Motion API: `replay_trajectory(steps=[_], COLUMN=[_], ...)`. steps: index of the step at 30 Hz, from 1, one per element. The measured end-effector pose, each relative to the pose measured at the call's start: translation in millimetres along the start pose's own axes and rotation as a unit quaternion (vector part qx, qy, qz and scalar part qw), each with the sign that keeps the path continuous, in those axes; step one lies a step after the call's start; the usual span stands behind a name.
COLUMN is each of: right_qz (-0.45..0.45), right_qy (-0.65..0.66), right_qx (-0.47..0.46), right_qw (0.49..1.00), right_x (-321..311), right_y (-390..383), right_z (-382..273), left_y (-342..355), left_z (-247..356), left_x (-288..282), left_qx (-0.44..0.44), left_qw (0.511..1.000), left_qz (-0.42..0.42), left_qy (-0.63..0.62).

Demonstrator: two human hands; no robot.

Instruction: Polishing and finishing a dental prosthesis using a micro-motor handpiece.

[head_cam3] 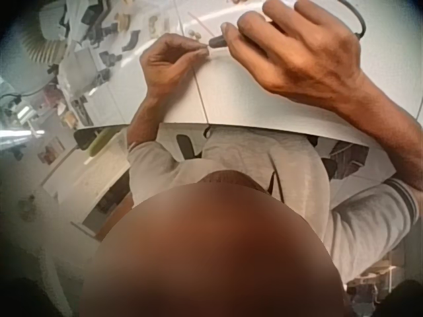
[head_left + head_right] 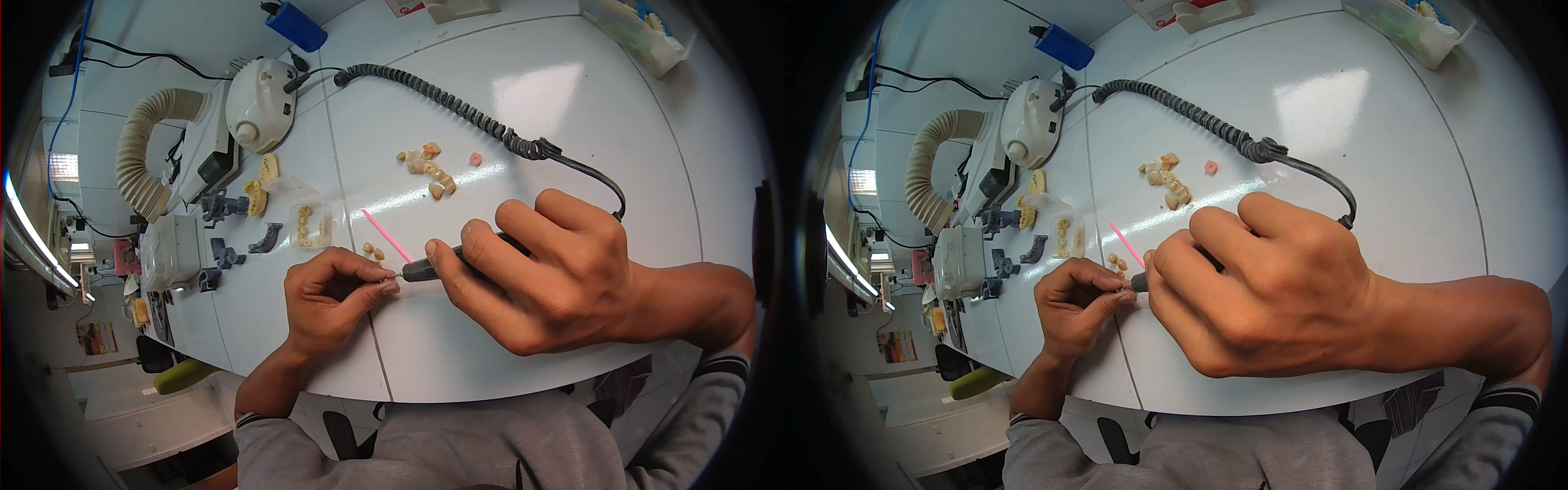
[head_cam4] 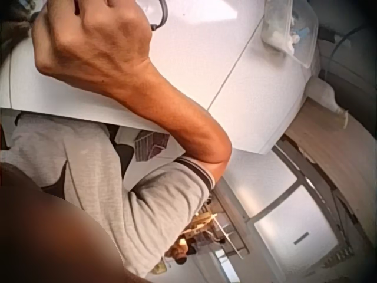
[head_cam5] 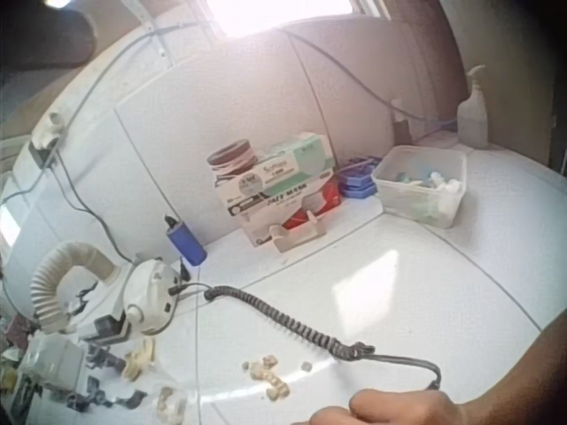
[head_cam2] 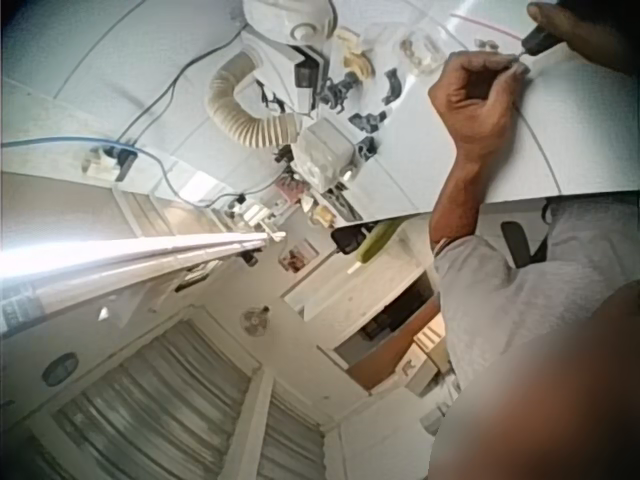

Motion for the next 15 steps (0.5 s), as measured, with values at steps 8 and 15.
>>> replay_trajectory(steps=[8,15], right_qz=[0.003,0.051], right_qy=[0.002,-0.016], right_qx=[-0.001,0.011], right_qw=[1.0,0.999], right_x=[4,0], right_y=[-2,-1], right_z=[1,11], left_y=[0,-1], left_z=[1,-5], left_x=[-1,-3], left_qx=[0.005,-0.019], left_qw=[1.0,0.999], left_qz=[-0.006,0.011], left_qy=[0.022,-0.048])
Point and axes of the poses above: each hand's wrist, its own y-axis towards the middle knuckle, its own x-axis out of the palm, z = x × y, the point moved 10 cm from there along y, towards the middle knuckle, and after that the axes turned 4 degrees about y, right-handed, at the moved point
